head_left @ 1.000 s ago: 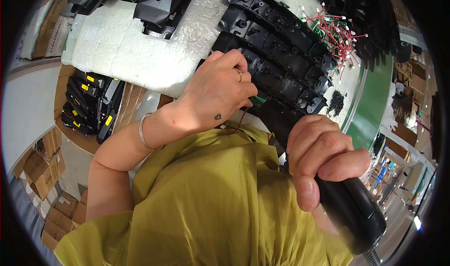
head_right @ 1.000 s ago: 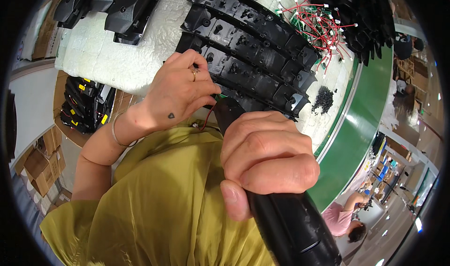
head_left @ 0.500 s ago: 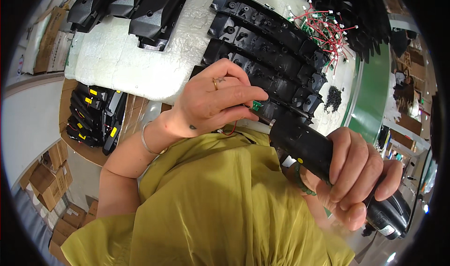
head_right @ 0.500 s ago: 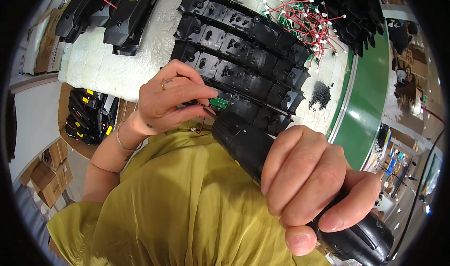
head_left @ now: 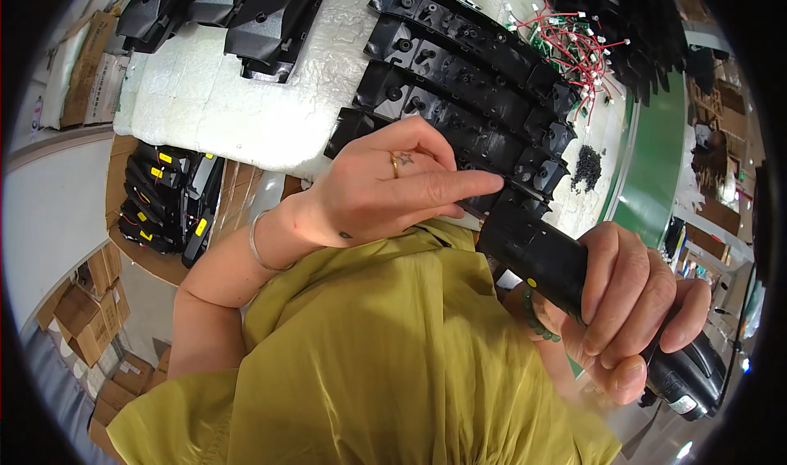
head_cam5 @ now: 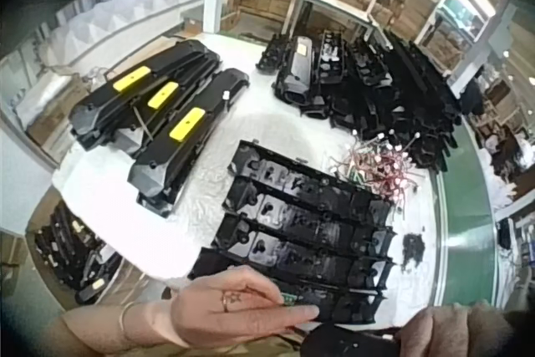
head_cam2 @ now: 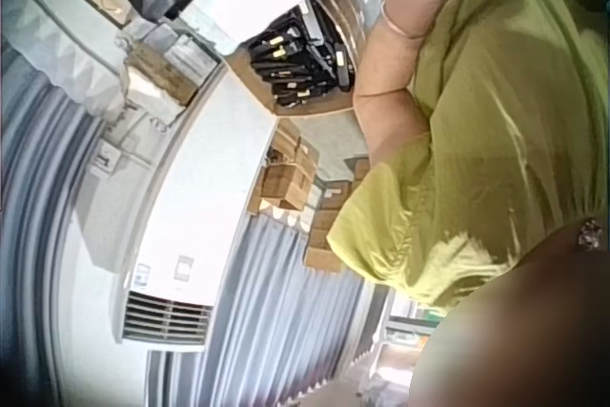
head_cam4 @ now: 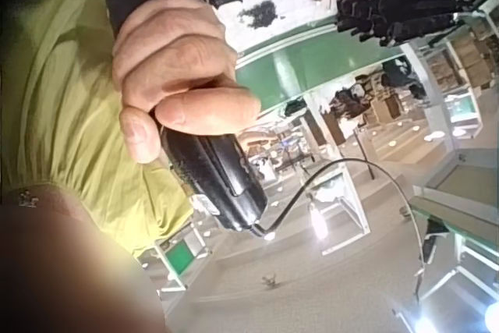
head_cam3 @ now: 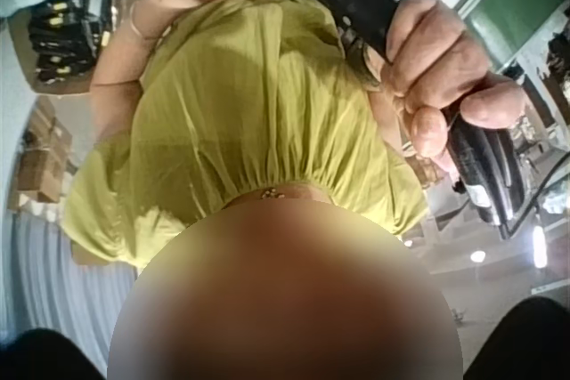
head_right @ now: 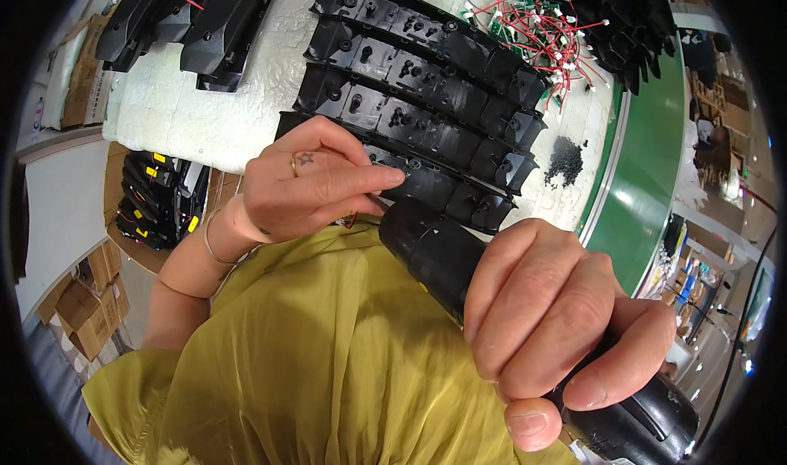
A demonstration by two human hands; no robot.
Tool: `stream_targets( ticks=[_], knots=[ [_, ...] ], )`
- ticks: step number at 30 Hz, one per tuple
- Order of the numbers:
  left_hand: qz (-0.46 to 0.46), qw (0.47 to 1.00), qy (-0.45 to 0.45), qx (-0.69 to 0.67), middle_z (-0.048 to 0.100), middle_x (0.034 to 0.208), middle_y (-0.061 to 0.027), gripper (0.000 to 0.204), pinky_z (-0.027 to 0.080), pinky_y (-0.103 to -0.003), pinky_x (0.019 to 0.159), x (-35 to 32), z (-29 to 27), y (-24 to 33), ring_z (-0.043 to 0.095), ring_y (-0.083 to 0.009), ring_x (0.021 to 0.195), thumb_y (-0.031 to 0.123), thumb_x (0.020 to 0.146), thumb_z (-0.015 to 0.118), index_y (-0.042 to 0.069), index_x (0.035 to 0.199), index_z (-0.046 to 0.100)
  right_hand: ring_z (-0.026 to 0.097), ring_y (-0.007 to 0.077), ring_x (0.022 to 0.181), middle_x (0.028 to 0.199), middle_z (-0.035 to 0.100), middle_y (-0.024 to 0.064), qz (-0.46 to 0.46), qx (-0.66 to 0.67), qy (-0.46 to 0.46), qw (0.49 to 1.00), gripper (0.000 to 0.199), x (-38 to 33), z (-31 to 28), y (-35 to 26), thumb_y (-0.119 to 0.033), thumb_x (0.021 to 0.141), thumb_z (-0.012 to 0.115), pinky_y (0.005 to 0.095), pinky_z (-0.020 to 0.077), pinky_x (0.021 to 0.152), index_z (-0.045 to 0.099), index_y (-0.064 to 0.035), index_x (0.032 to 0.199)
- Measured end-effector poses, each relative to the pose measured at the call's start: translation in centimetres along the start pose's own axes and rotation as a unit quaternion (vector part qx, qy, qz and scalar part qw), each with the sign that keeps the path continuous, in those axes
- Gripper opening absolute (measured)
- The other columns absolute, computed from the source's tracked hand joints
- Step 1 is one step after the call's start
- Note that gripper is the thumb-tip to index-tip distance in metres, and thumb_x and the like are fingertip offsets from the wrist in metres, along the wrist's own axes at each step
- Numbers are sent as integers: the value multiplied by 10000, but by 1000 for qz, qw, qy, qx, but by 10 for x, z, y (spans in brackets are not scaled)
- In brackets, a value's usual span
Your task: Assembling plastic components for electronics by inserting parts, wiring, and using an electric screwdriver.
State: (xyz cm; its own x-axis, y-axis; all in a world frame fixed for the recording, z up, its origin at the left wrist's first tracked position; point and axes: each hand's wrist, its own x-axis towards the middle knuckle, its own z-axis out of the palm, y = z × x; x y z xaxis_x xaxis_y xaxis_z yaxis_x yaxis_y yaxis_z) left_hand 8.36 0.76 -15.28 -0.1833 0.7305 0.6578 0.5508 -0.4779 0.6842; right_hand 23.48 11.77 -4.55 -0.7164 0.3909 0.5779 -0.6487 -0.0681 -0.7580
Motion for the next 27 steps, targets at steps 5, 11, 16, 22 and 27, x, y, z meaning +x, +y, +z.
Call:
stream_targets(
  ticks=[5,11,16,22,27],
  knots=[
    [-23,999,-34,2,651,813,-23,507,488,-272,651,-4,-2,-3,575,-186,790,129,556,799,95,1051,694,487,13,453,553,528,-89,14,-16,-9,1000,314,-5,1,6,-75,708,721,140,371,532,444,-160,832],
    [-47,984,-119,122,581,1179,-47,499,435,-394,878,-8,-14,-13,496,-296,1088,256,596,759,119,1062,648,433,91,476,616,476,-42,116,-143,-21,983,292,-12,4,6,-78,768,633,263,332,553,400,-151,929],
    [-64,975,-150,151,574,1190,-21,299,375,-442,932,-15,-7,-17,457,-300,1176,234,658,745,111,915,653,424,98,468,613,468,-35,94,-158,-13,983,287,-19,2,22,-96,770,632,274,339,531,390,-142,917],
    [-76,975,-150,144,575,1187,-15,216,364,-434,929,-17,-7,-16,458,-287,1183,176,689,721,110,886,663,466,127,484,641,511,-16,112,-168,-85,976,334,-12,11,23,-87,750,709,291,368,517,390,-136,835],
    [-85,976,-149,136,575,1188,-15,208,361,-435,929,-16,-7,-15,458,-288,1185,127,686,707,110,889,663,524,151,515,652,542,-12,123,-159,-143,969,369,-2,10,25,-110,738,766,285,395,519,409,-120,831]
  ],
)
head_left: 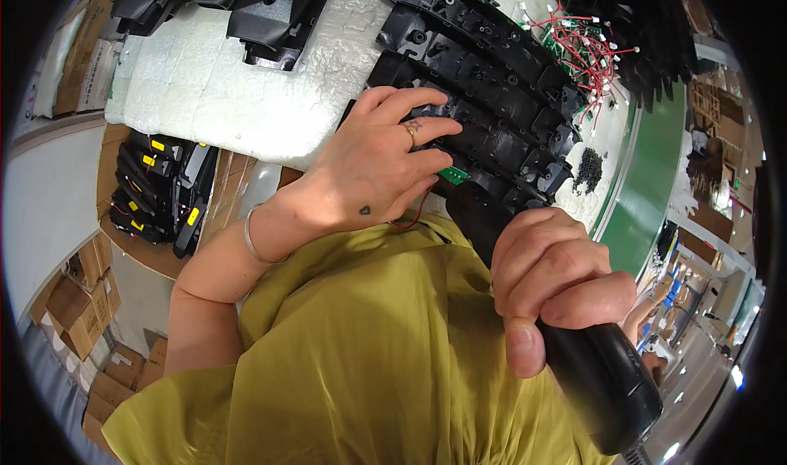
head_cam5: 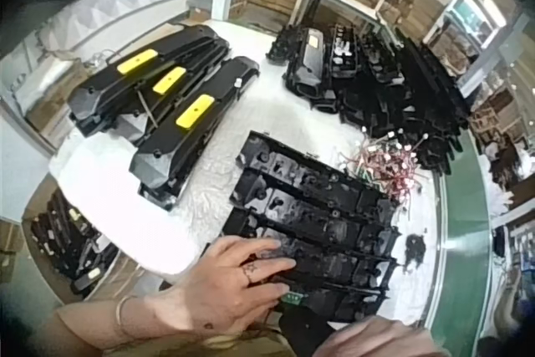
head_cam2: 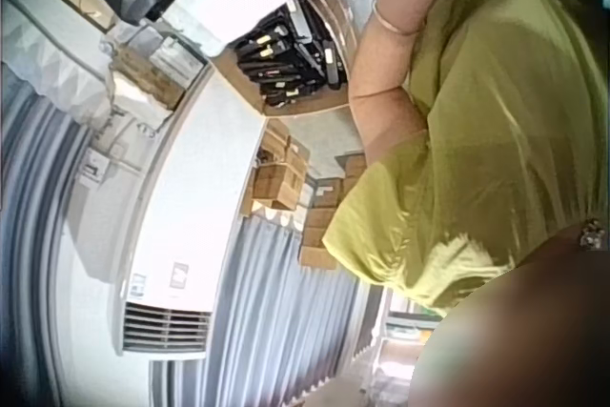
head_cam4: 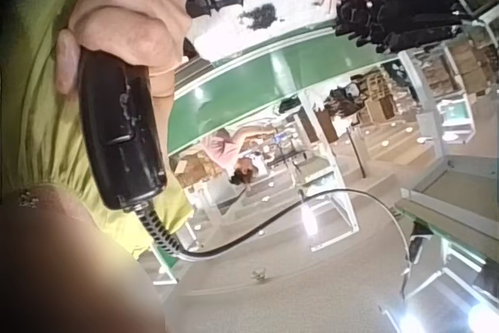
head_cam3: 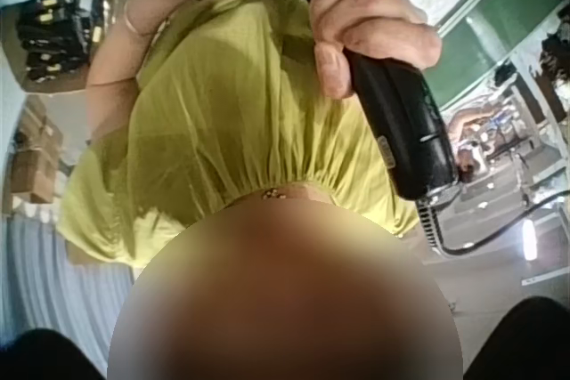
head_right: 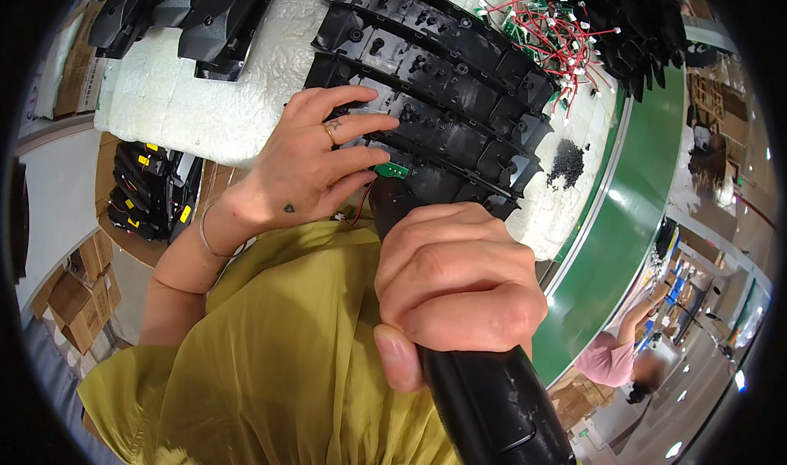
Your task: Assembling plastic components for electronics by inserting parts, wiring, and using an electric screwdriver.
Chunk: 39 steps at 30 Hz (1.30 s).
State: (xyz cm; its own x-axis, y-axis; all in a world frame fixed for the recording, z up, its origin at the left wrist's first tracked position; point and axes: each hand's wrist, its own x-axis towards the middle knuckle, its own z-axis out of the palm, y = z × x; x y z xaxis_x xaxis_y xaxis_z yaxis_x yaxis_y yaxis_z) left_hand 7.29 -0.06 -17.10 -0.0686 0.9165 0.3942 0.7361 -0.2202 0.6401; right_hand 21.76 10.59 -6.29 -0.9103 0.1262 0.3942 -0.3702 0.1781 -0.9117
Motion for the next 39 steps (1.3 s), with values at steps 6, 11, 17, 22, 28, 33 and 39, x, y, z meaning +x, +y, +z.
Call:
stream_targets(
  ticks=[6,11,17,22,28,33,39],
  knots=[
    [1,1000,4,5,574,1191,-11,261,371,-439,914,1,2,0,462,-288,1181,98,647,716,118,899,653,503,164,458,620,531,11,3,-35,24,999,347,0,6,0,-100,750,758,306,420,460,422,-97,836],
    [-8,1000,-7,29,598,1181,-37,318,371,-437,930,5,-3,2,485,-307,1164,45,603,702,114,912,664,491,192,428,576,524,44,-129,18,149,980,188,-7,14,23,41,711,687,306,389,405,514,-20,755],
    [-36,997,7,72,615,1130,-43,231,353,-452,965,9,-2,15,489,-307,1156,54,623,720,97,847,681,489,157,530,650,529,15,-108,-59,192,974,372,-41,-32,-23,-90,723,745,318,383,532,436,-121,928],
    [-50,996,4,78,617,1139,-66,245,333,-466,994,9,-3,21,477,-331,1160,25,621,708,74,860,691,373,112,541,618,405,3,-117,-193,502,835,249,-93,-82,-18,-106,762,522,282,332,600,505,-58,1006],
    [-53,996,-18,67,619,1133,-101,248,342,-466,1000,22,-10,28,469,-356,1165,68,610,716,45,855,684,407,129,525,648,455,20,-123,-133,587,789,253,-137,-107,-7,-52,761,568,272,370,543,498,-58,1004],
    [-23,997,-28,70,608,1161,-129,268,363,-458,990,46,-11,34,453,-381,1191,49,605,712,14,867,667,402,125,568,683,454,12,-112,-131,615,770,253,-137,-110,3,-73,768,553,278,370,611,513,-60,1018],
    [53,997,-34,43,626,1056,-69,202,384,-437,951,99,14,46,491,-333,1141,109,661,751,62,841,671,367,114,514,613,405,-1,-158,-87,578,796,259,-135,-111,-11,-97,764,555,271,343,551,508,-79,1019]
  ],
)
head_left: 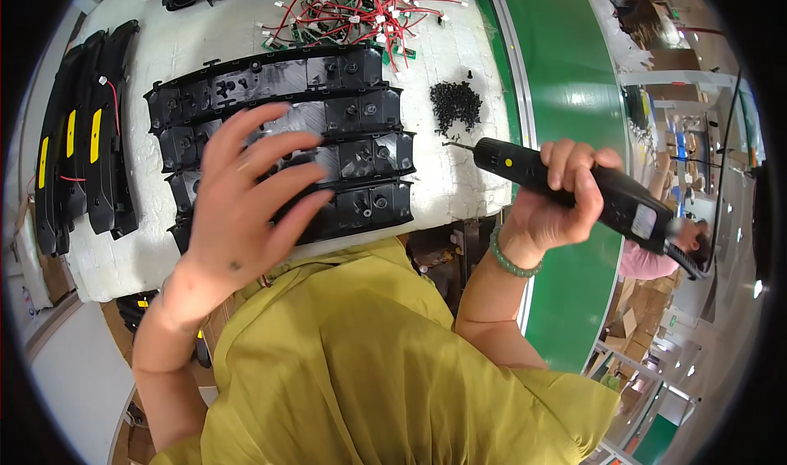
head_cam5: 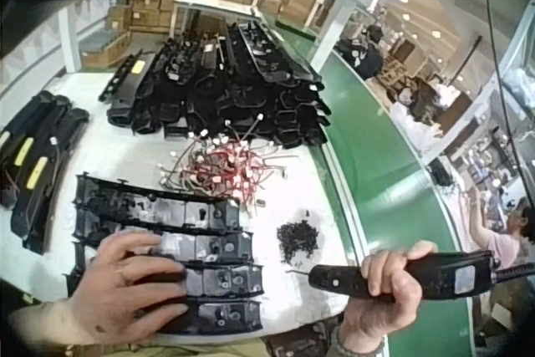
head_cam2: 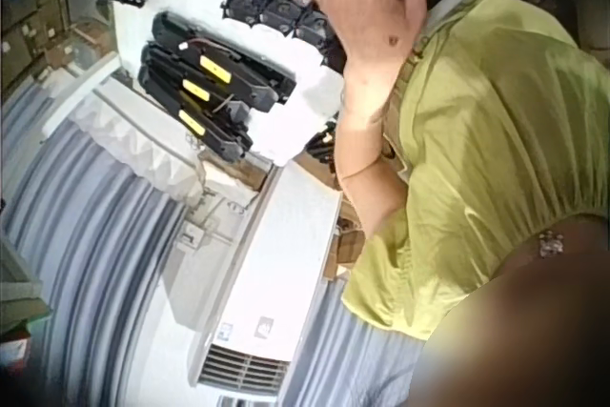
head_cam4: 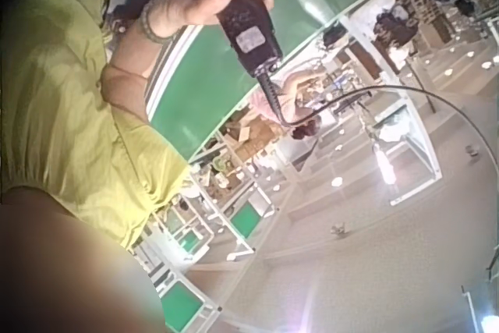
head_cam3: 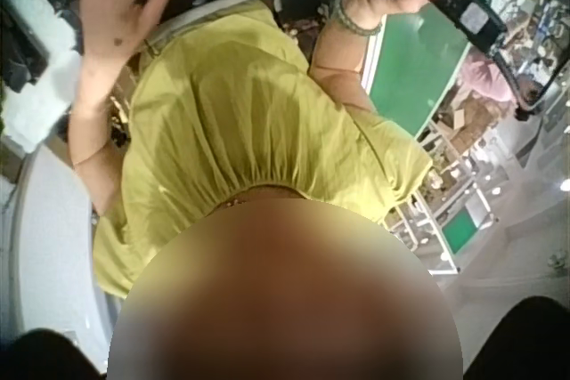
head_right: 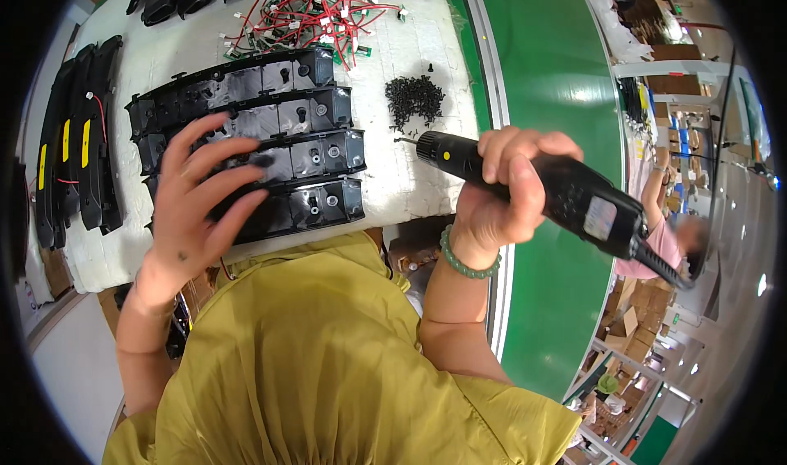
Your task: Assembling plastic components for electronics by inserting parts, wiring, and using an electric screwdriver.
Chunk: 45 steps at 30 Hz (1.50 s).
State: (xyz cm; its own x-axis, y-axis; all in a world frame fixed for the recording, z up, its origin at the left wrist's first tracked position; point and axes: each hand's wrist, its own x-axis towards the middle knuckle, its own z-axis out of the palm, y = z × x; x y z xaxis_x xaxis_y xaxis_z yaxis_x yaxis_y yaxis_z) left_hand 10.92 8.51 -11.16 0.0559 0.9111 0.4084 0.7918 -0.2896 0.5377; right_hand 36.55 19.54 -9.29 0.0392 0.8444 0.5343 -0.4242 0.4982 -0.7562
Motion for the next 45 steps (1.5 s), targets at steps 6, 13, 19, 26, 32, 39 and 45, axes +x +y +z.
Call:
stream_targets(
  ticks=[6,13,19,26,32,39,45],
  knots=[
    [168,979,-36,-108,655,912,-47,160,350,-437,946,81,85,8,494,-269,1098,184,736,696,67,845,695,366,100,511,611,374,-26,-40,31,-48,998,272,5,7,-21,-101,767,547,262,309,565,501,-89,1036],
    [221,961,-24,-164,684,905,-19,117,393,-428,895,109,125,9,519,-248,1053,161,754,676,88,840,708,378,73,574,638,386,-43,-59,48,-90,993,267,14,0,-30,-84,780,536,260,309,628,536,-81,1046],
    [192,968,-6,-163,684,870,13,106,402,-392,883,114,123,11,527,-226,1032,170,776,672,111,855,709,390,83,527,607,399,-33,-87,69,-72,991,318,20,-9,-31,-92,769,530,261,331,593,493,-72,1084],
    [187,964,-30,-188,663,818,22,102,416,-388,854,113,115,10,528,-204,998,174,773,675,102,838,704,397,83,519,607,415,-33,-76,97,-75,990,320,22,-3,-35,-95,761,546,264,341,610,492,-84,1076],
    [264,947,-56,-177,667,800,-22,71,431,-385,811,108,104,7,563,-234,989,123,754,669,59,782,660,454,76,490,608,463,-49,-44,74,-199,976,323,26,5,-41,-84,750,588,245,339,542,458,-109,1045],
    [205,951,-90,-213,655,750,-26,103,427,-371,837,90,83,6,553,-231,1018,163,790,639,66,774,669,483,45,448,567,488,-82,-69,81,-195,975,312,14,19,-38,-92,738,626,199,352,496,455,-131,996],
    [159,972,-91,-147,542,1233,-53,464,422,-416,933,88,51,-16,528,-284,1052,205,753,699,163,1195,564,438,63,443,577,464,-56,-51,87,-178,979,301,11,29,-24,-87,749,593,221,323,502,460,-107,1019]
  ],
)
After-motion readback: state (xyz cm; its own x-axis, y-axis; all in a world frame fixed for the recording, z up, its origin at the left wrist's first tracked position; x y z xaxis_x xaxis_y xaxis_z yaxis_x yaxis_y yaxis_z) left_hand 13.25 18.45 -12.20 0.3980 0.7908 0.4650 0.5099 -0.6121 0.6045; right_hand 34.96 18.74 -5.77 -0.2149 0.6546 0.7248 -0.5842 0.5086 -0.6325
